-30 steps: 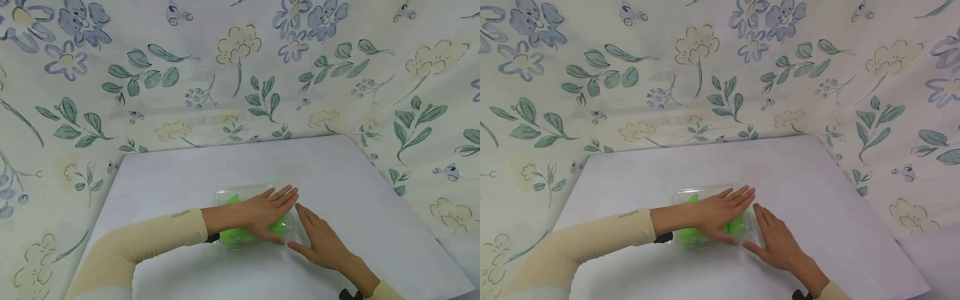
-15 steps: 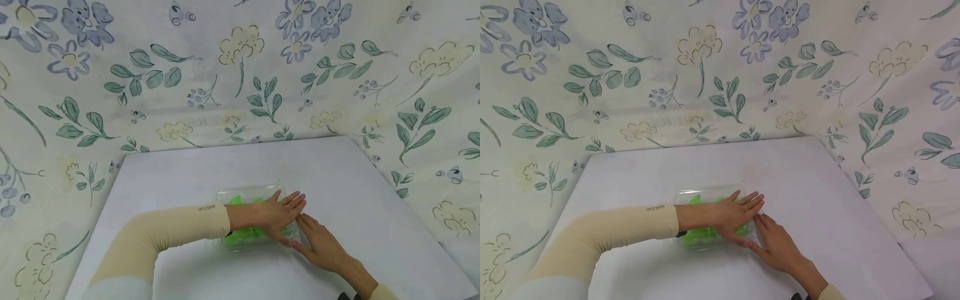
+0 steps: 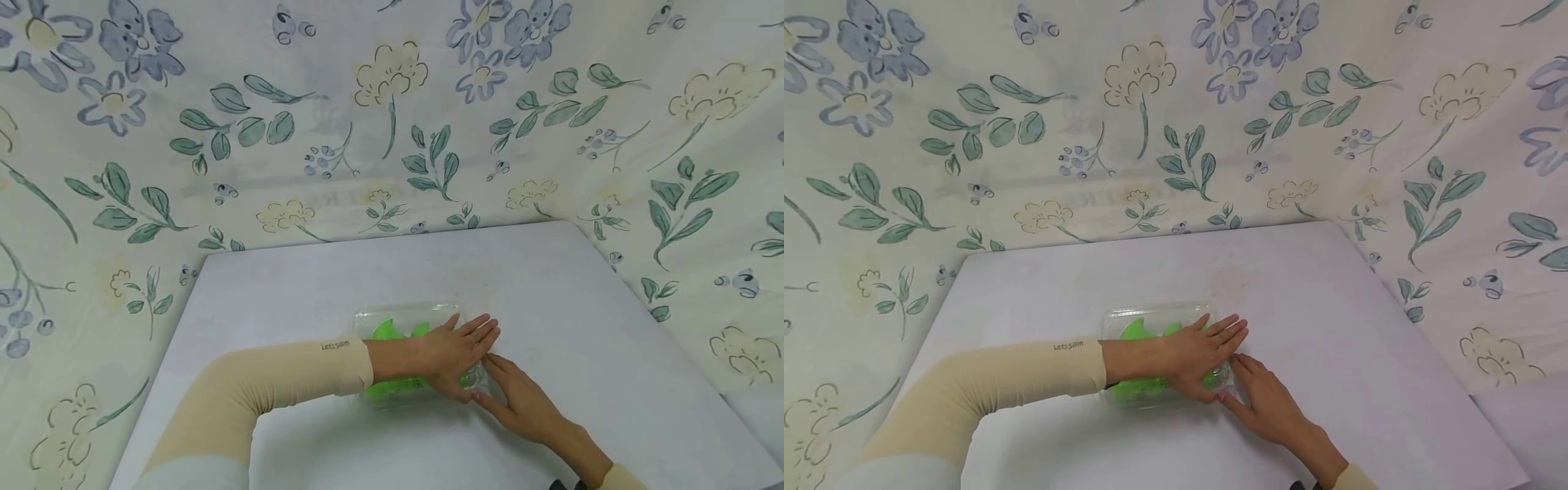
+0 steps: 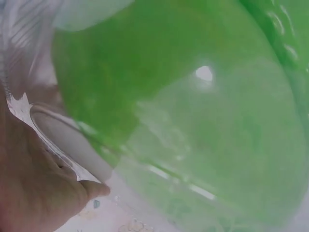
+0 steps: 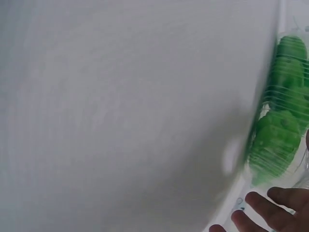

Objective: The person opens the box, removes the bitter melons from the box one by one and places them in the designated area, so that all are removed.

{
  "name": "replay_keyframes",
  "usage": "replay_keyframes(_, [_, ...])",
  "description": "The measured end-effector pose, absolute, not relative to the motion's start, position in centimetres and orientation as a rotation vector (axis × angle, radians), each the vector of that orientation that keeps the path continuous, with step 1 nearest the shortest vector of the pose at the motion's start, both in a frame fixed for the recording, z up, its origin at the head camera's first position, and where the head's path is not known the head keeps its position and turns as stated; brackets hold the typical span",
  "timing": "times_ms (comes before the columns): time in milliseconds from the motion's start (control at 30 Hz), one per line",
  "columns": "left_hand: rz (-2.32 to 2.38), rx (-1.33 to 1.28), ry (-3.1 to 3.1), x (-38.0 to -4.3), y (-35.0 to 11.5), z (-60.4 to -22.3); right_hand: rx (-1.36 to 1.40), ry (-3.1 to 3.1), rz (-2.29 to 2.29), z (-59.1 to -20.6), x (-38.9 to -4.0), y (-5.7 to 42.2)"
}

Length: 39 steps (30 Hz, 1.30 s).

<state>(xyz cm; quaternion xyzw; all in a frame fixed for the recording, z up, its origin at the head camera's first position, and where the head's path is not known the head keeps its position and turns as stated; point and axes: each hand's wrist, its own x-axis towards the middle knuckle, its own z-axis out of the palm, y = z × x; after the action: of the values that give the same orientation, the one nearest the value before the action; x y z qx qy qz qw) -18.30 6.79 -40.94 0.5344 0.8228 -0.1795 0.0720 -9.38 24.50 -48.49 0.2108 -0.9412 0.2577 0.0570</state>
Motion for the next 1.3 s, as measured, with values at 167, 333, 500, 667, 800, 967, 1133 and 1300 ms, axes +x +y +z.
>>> replay_keyframes(167, [-0.519, 1.641, 2.475, -18.2, 6.6, -41.2, 0.594, -2.822, 0.850, -48.6, -9.3, 24.2])
replay_keyframes(333, [-0.506, 1.666, 2.487, -18.2, 6.5, -41.7, 0.575, -2.813, 0.878, -48.8, -9.3, 24.1])
replay_keyframes(500, [-0.485, 1.662, 2.492, -18.0, 6.4, -42.0, 0.560, -2.789, 0.943, -48.9, -9.2, 23.9])
replay_keyframes(667, [-0.473, 1.657, 2.496, -18.0, 6.3, -42.1, 0.522, -2.762, 1.061, -49.2, -9.2, 23.6])
replay_keyframes(800, [-0.471, 1.654, 2.498, -18.0, 6.3, -42.2, 0.488, -2.742, 1.082, -49.4, -9.1, 23.5])
replay_keyframes(967, [-0.474, 1.657, 2.510, -17.9, 6.3, -42.2, 0.453, -2.724, 1.080, -49.6, -9.1, 23.3])
replay_keyframes(1133, [-0.493, 1.650, 2.539, -18.0, 6.5, -42.1, 0.453, -2.704, 1.090, -49.5, -9.2, 23.3])
replay_keyframes(1300, [-0.480, 1.631, 2.545, -18.4, 6.4, -41.7, 0.460, -2.718, 1.093, -49.3, -9.2, 23.2])
